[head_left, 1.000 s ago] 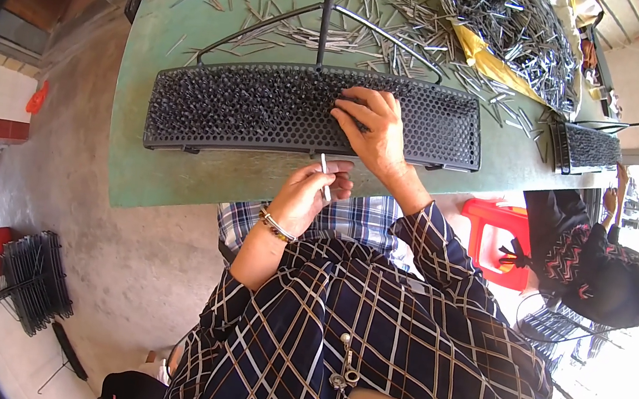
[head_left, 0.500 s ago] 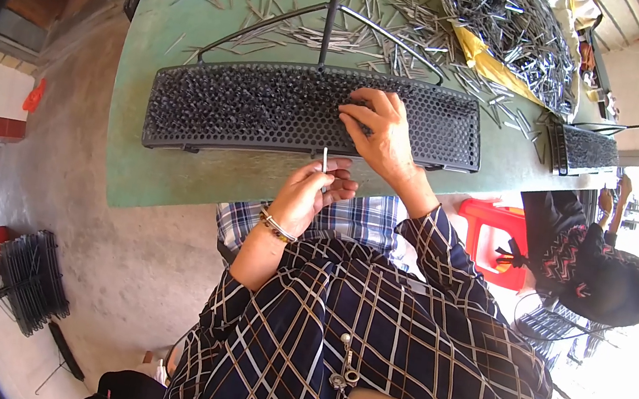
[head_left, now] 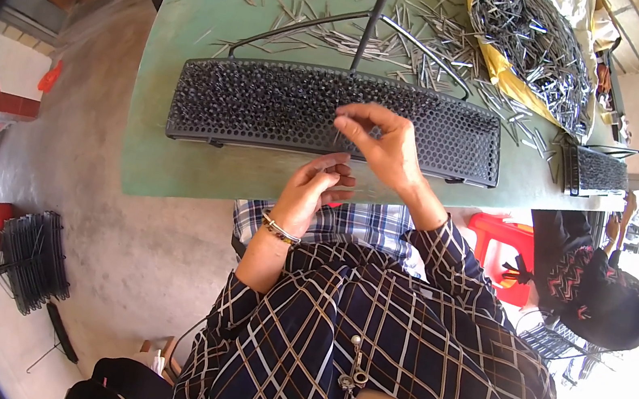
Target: Manually inserting small metal pins into the holes of a perforated mesh sheet on a workbench.
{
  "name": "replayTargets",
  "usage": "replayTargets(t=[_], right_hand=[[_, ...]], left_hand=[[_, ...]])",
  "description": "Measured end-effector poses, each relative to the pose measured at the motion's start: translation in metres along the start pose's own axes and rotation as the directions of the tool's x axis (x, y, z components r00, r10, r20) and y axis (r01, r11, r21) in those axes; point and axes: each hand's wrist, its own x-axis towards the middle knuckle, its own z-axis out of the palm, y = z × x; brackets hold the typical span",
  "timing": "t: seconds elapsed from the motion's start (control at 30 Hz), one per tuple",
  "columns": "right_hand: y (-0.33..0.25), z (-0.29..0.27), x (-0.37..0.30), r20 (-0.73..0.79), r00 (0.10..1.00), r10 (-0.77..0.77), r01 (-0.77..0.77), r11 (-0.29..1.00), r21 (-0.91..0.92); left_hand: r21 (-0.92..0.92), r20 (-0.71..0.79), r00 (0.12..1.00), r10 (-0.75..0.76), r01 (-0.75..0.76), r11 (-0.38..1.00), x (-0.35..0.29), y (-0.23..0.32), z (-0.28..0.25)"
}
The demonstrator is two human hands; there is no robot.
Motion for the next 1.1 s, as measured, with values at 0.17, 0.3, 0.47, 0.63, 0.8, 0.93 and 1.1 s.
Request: replayTargets(t=[0.17, 0.3, 0.47, 0.63, 0.8, 0.93, 1.1], right_hand=[[0.017, 0.015, 0.023, -0.163, 0.913, -0.373, 0.312, 0.899, -0.306], [0.023, 0.012, 0.026, -0.126, 0.857, -0.500, 0.380, 0.778, -0.501], [0.030, 0.014, 0.025, -0.184, 0.862, -0.472, 0.347, 0.816, -0.463], [0.039, 0.012, 0.025, -0.120, 0.848, -0.517, 0.384, 0.754, -0.534], [0.044, 0.013, 0.022, 0.022, 0.761, -0.648, 0.509, 0.577, -0.639], [0.042, 0.010, 0.017, 0.065, 0.749, -0.660, 0.506, 0.506, -0.699], [0.027, -0.005, 0.004, -0.041, 0.742, -0.669, 0.480, 0.573, -0.664]], left_hand=[[0.125, -0.048, 0.999, -0.016, 0.022, 0.992, -0.005, -0.005, -0.011], [0.134, -0.060, 0.998, -0.005, 0.013, 0.991, -0.005, -0.004, -0.011], [0.137, -0.084, 0.996, 0.007, 0.005, 0.991, -0.003, -0.007, -0.013], [0.149, -0.090, 0.996, -0.001, 0.015, 0.989, -0.002, -0.007, -0.011], [0.138, -0.132, 0.991, 0.008, 0.011, 0.990, -0.004, -0.007, -0.010], [0.162, -0.119, 0.993, 0.003, 0.016, 0.987, -0.002, -0.008, -0.010], [0.209, -0.111, 0.993, 0.039, -0.015, 0.978, -0.007, -0.003, -0.003]])
